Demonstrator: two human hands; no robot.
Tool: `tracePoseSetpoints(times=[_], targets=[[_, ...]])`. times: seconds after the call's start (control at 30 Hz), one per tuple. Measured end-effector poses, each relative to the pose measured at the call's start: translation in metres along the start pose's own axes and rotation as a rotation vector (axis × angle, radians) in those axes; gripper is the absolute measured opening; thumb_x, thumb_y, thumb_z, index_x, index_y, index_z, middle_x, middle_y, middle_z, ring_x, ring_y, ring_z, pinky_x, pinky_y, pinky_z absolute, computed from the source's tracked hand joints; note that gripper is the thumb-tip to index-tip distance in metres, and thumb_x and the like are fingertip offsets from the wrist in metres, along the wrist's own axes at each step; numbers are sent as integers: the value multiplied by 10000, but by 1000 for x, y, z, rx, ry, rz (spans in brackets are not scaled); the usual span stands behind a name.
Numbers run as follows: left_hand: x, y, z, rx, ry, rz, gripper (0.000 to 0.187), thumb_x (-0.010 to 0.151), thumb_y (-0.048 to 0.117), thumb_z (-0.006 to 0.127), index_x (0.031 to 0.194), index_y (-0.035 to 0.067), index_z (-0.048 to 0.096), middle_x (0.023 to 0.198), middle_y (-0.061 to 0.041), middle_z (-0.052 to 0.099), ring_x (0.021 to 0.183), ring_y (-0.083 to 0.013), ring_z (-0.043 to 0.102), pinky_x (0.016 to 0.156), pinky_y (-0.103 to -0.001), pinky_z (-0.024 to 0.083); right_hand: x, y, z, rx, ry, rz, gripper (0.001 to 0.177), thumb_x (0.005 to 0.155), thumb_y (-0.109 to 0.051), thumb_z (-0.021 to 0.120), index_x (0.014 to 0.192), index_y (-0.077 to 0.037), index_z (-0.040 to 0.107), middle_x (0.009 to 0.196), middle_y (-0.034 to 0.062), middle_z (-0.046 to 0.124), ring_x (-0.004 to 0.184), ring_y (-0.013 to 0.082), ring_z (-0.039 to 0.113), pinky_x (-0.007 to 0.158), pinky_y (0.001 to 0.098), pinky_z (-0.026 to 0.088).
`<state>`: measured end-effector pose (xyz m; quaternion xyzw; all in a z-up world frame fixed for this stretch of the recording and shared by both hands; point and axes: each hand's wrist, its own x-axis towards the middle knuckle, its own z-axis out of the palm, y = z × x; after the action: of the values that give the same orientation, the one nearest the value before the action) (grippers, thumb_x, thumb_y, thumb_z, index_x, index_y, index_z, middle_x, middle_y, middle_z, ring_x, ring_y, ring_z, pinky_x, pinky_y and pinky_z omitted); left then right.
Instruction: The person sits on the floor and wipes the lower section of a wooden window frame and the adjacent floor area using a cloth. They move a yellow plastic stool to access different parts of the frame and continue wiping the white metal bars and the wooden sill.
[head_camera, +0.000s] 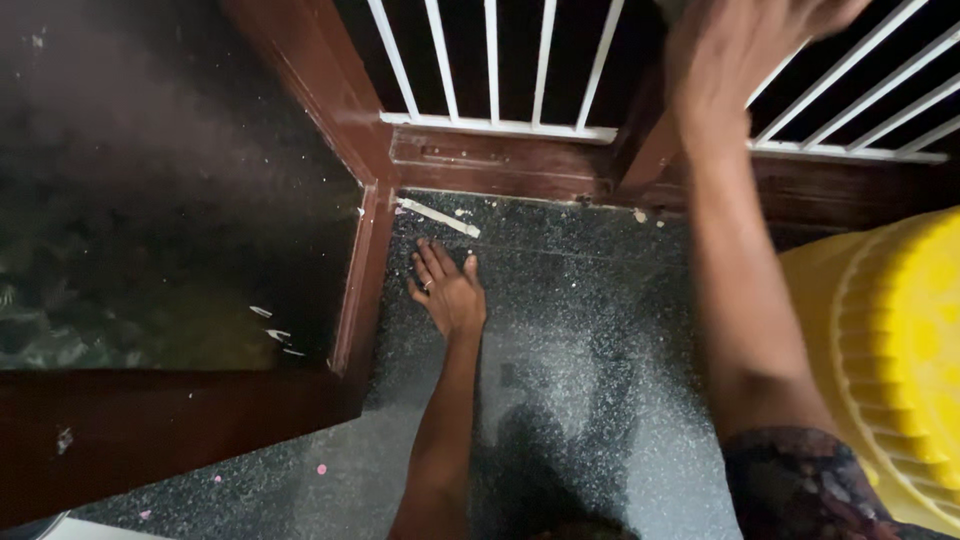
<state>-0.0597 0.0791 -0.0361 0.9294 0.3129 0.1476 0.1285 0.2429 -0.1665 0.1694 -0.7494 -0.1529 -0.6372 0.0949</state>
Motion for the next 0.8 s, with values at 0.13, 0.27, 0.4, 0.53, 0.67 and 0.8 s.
tracePoseSetpoints(times=[0.13, 0.27, 0.4, 0.53, 0.67, 0.8], targets=[[-2, 0, 3, 13, 16, 11, 715, 1052, 506, 406, 1552, -2, 350, 1680, -162, 245, 1528, -329, 262, 1188, -594, 190, -89, -51, -40, -297, -180, 27, 601, 1100, -188, 614, 1654, -312, 415, 1755, 198, 93, 1603, 425, 23, 1290, 636, 38], [0, -3, 7, 9, 62, 39, 712, 1054, 492, 409, 1546, -19, 351, 1665, -182, 251, 1508, -339, 267, 1162, -597, 178, -205, -99, -86, -165, -540, 129, 578, 1060, -165, 662, 1595, -269, 468, 1681, 267, 211, 1570, 489, 122, 1233, 702, 106], [0, -2, 8, 35, 60, 37, 719, 1039, 510, 422, 1532, -11, 366, 1670, -171, 268, 1516, -329, 276, 1187, -589, 183, -238, -113, -112, 150, -640, 367, 395, 869, -40, 622, 1250, -121, 689, 1527, 330, 383, 1385, 487, 396, 1137, 735, 293], [-4, -3, 4, 40, 25, 11, 732, 1026, 520, 420, 1531, -7, 368, 1659, -163, 274, 1508, -329, 281, 1181, -588, 189, -193, -107, -97, 934, -429, 1148, 200, 1056, 16, 606, 1220, -96, 639, 1349, 322, 494, 1200, 480, 547, 1064, 632, 442], [1, 0, 4, 46, 55, 7, 734, 1023, 523, 414, 1532, -4, 370, 1649, -158, 284, 1502, -335, 285, 1162, -602, 191, -105, -110, -85, 624, -285, 455, 320, 1055, 35, 599, 1280, -189, 636, 1523, 205, 444, 1428, 367, 533, 1157, 530, 511], [-1, -1, 4, 54, 12, -11, 735, 1028, 526, 407, 1537, -1, 361, 1656, -157, 284, 1502, -325, 286, 1175, -601, 190, 7, -109, -39, 676, -167, 290, 422, 1120, 10, 672, 1488, -190, 626, 1617, 202, 338, 1492, 398, 474, 1216, 550, 475]])
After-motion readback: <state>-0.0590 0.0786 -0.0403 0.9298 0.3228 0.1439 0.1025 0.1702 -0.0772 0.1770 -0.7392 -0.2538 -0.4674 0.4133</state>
